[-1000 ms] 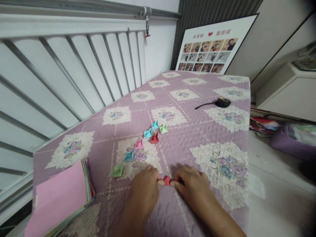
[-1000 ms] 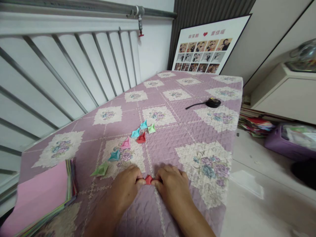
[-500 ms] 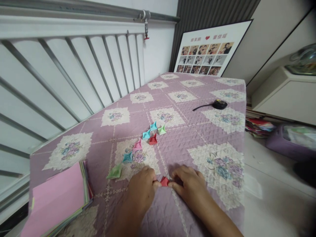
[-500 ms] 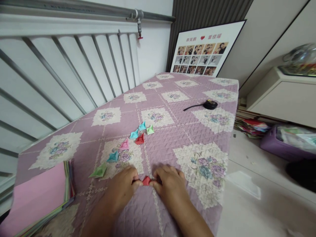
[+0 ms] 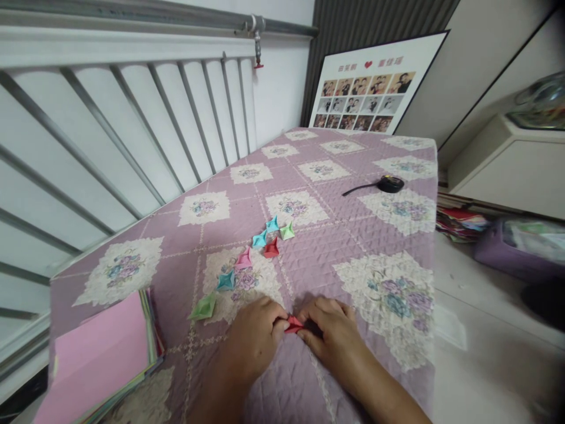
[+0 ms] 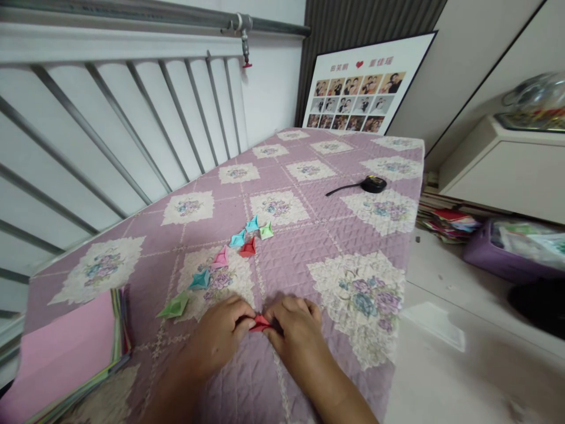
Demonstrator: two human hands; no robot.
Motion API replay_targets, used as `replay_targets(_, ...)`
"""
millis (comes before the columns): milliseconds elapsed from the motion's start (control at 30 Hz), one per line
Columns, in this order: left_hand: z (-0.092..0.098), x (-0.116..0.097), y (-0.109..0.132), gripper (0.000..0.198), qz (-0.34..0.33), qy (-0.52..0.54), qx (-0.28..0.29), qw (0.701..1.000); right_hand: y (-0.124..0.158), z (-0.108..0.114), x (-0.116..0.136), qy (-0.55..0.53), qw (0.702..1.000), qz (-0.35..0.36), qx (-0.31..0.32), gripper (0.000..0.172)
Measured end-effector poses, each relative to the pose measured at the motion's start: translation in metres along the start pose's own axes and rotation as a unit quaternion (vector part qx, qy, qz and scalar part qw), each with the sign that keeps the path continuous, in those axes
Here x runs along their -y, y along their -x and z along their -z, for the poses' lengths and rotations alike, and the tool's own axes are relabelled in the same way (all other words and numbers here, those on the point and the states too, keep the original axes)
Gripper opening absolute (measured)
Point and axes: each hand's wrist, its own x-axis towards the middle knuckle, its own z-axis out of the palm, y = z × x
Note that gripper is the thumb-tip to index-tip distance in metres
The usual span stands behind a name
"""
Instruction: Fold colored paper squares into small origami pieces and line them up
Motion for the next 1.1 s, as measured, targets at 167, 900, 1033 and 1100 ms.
replay_targets(167,0.000,0.001,0.001,0.007,0.002,-0.002,0.002,1.000,0.002,-0.002,0.000,-0.002,1.000,0.010,-0.003,0.016)
replay_targets(900,-0.010,-0.007,-0.003,0.013,-0.044,0.105,-0.101,0.988,-0.002,0.002,-0.004,-0.137,0.987,0.069,-0.038,0.012)
replay_targets(1033,-0.012,-0.002,-0.003,0.013,-0.049,0.108,-0.102,0.988,-0.004,0.003,-0.001,-0.147,0.986,0.063,-0.052,0.014)
replay_targets(1100,-0.013,0.000,-0.004,0.013,-0.048,0.103,-0.106,0.988,-0.004,0.002,0.001,-0.164,0.983,0.063,-0.053,0.014)
